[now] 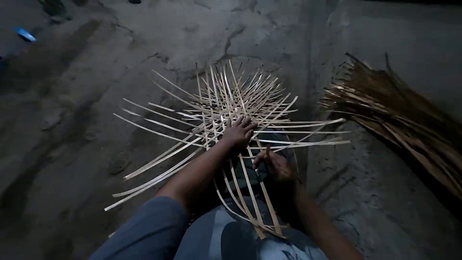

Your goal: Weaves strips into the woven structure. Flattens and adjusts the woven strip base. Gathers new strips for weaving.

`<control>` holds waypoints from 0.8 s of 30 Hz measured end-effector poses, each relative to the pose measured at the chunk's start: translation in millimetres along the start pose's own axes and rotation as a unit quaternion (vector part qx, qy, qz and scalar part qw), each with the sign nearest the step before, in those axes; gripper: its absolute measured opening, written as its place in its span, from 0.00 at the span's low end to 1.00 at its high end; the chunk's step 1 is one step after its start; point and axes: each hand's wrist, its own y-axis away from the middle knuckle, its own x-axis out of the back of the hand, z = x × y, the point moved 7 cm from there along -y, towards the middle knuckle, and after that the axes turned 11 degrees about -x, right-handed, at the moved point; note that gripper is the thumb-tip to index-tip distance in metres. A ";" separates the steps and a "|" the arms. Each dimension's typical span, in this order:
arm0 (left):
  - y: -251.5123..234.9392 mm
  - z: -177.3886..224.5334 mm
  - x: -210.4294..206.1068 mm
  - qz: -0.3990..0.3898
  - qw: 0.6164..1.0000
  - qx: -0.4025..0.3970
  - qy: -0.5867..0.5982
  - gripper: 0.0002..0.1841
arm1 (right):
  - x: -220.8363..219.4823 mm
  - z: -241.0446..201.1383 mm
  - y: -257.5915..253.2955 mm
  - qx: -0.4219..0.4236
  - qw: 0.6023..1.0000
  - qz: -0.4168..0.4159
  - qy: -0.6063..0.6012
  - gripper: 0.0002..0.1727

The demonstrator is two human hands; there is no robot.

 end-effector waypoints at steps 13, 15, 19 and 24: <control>-13.2 -2.8 -15.4 -0.023 0.999 0.024 -0.027 0.32 | -24.1 19.5 54.7 -0.157 0.976 0.113 -0.098 0.23; -13.4 -2.7 -12.8 -0.018 0.999 0.023 -0.027 0.32 | -27.7 14.7 74.0 -0.141 0.979 0.099 -0.111 0.24; -11.9 -4.9 -10.0 -0.006 1.000 0.014 -0.014 0.33 | -18.0 9.1 86.0 -0.141 0.979 0.066 -0.131 0.26; 19.6 -19.2 19.6 -0.011 0.979 0.205 0.017 0.54 | 17.5 -3.1 88.6 -0.055 0.981 -0.059 -0.177 0.24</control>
